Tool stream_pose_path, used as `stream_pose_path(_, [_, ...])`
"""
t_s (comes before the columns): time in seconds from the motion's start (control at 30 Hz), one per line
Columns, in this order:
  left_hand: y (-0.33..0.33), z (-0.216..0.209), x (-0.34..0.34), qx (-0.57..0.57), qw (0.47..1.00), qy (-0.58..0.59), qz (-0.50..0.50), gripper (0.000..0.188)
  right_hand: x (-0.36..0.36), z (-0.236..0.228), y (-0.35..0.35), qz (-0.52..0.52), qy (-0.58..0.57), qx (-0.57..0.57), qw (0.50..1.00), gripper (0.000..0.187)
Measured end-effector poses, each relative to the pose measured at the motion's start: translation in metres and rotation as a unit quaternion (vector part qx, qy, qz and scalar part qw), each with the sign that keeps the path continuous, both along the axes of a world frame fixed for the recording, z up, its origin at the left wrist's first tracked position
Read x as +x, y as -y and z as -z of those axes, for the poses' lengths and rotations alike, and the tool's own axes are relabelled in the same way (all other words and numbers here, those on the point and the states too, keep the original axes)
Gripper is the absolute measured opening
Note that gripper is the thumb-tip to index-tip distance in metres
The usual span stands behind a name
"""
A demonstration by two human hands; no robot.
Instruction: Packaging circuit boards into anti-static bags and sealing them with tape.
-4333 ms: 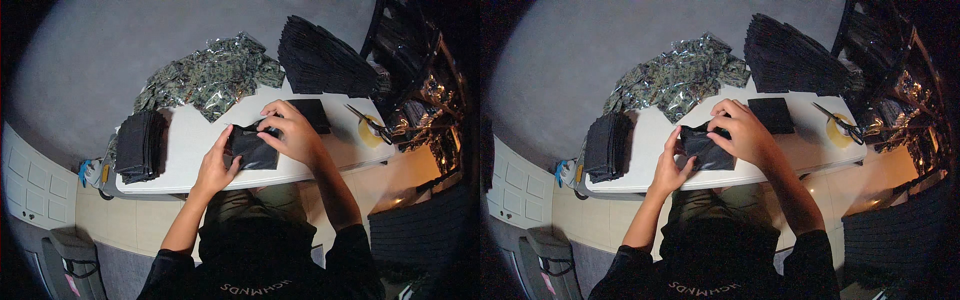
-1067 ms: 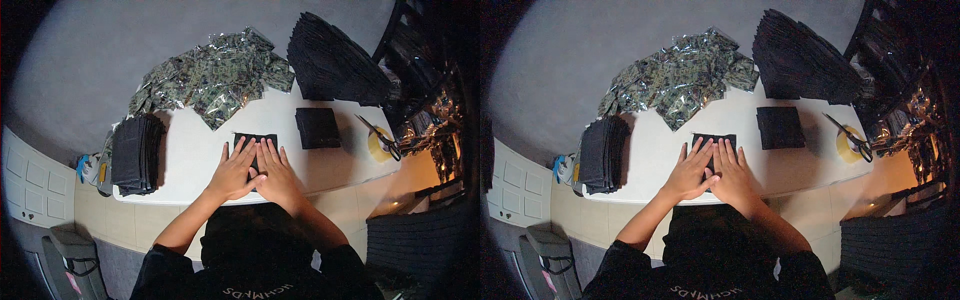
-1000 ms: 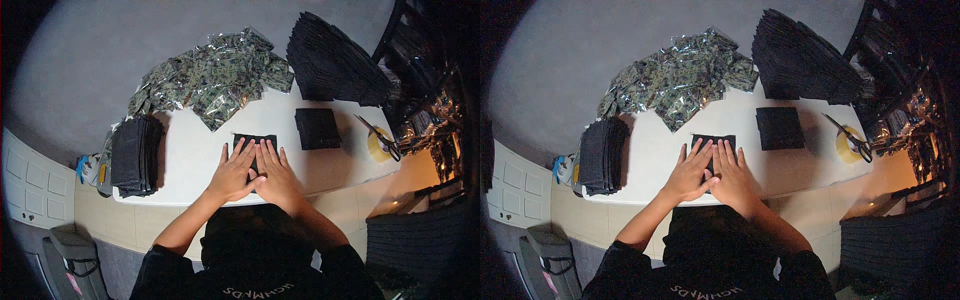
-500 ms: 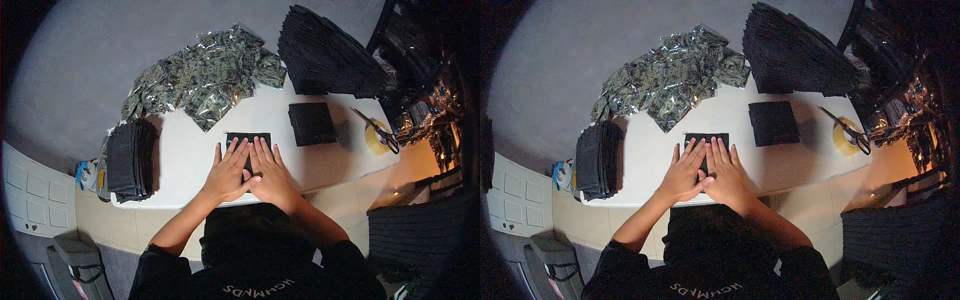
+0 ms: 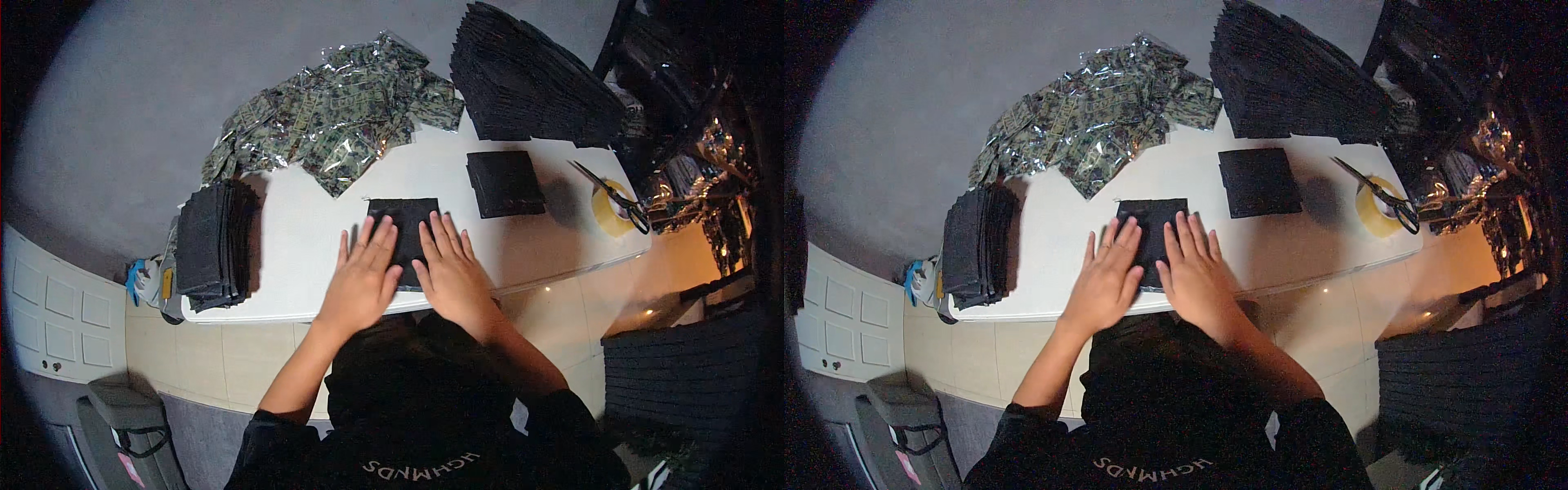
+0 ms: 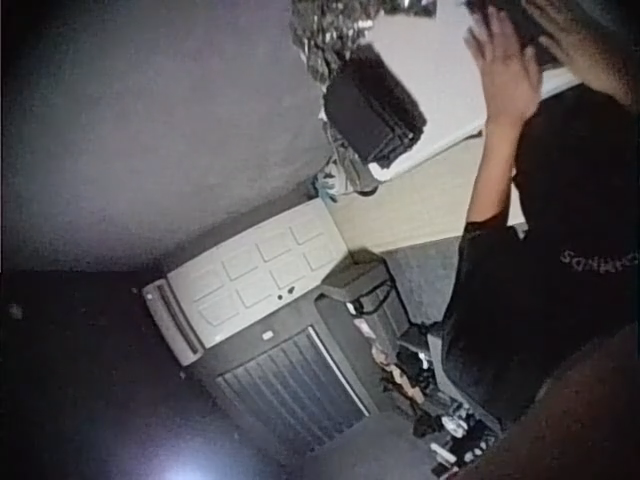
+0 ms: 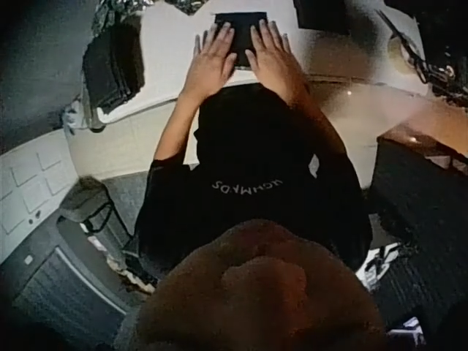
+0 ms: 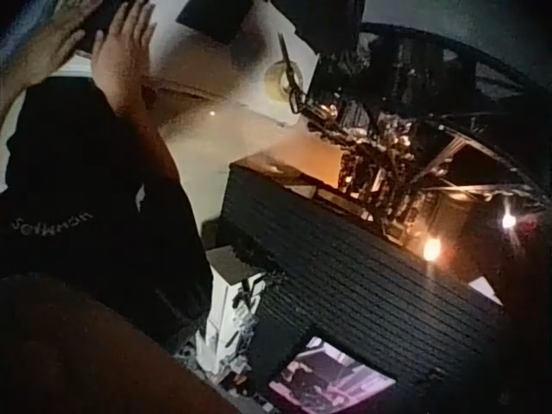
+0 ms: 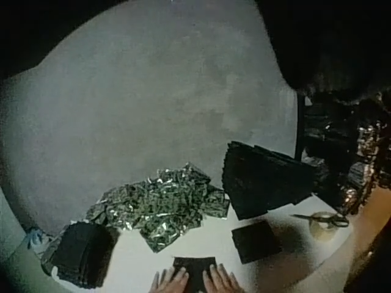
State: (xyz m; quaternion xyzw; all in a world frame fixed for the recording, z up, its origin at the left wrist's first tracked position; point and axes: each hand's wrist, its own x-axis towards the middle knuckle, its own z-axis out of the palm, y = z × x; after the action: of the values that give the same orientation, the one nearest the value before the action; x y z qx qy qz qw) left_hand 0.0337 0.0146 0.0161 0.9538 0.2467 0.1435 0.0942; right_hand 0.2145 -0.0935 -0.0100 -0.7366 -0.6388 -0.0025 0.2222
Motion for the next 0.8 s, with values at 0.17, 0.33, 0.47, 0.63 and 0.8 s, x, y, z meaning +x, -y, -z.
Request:
stream_pose_path(0.17, [0.027,0.009,-0.005,-0.016,0.999,0.002,0.032,0.087,-0.027,0.004,0.010,-0.029,0.016,0.006,0.999,0.067])
stream_pose_path(0.33, [0.027,0.008,-0.006,-0.016,0.999,-0.013,0.029,0.089,-0.025,0.005,0.011,-0.029,0.025,-0.012,0.999,0.068])
stream_pose_path(0.47, [0.012,0.010,0.002,-0.052,0.998,0.021,0.041,0.088,-0.020,0.001,-0.004,-0.030,0.010,-0.035,0.999,0.068])
stream_pose_path(0.63, [-0.004,0.013,0.015,-0.018,0.999,0.006,0.037,0.088,-0.012,0.007,-0.020,-0.009,0.017,-0.029,0.999,0.071])
stream_pose_path(0.8, [-0.001,0.011,0.015,-0.038,0.999,-0.002,0.020,0.088,-0.011,0.006,-0.019,-0.013,0.041,-0.052,0.998,0.072])
